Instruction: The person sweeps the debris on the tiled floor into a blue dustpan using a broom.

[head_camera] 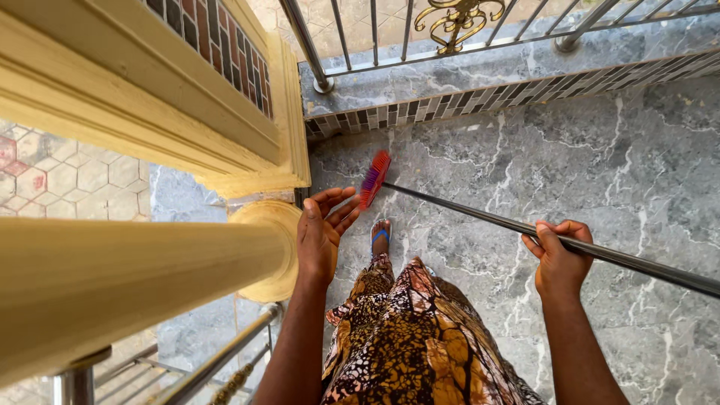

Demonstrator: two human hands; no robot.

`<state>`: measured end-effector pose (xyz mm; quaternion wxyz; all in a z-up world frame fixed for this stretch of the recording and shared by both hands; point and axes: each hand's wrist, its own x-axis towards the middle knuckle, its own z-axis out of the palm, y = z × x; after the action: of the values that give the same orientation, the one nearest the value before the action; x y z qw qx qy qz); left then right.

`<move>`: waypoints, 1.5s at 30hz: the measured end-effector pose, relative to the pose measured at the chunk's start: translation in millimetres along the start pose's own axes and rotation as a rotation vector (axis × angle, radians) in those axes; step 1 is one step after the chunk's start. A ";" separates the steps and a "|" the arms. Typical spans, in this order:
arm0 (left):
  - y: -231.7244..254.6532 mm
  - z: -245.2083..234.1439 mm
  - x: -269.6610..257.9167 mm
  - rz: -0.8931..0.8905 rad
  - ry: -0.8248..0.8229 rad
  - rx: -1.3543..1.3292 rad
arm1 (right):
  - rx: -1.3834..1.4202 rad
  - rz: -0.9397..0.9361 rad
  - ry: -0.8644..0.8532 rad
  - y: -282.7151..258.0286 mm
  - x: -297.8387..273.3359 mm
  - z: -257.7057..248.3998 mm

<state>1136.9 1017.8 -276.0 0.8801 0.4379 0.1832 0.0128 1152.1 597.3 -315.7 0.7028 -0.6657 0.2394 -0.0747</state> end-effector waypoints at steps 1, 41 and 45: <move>5.0 -1.6 18.8 -0.006 -0.006 0.005 | 0.015 -0.002 -0.006 4.5 5.9 15.4; 13.8 90.0 156.4 -0.014 -0.021 0.112 | -0.386 -0.008 -0.278 18.5 170.1 68.2; 7.6 96.3 148.1 -0.001 0.007 0.123 | -0.239 0.022 -0.191 -19.4 179.4 19.8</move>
<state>1308.2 975.8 -263.3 0.8507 0.4912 0.1871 0.0026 1321.8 537.1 -339.4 0.6388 -0.7461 0.1859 0.0260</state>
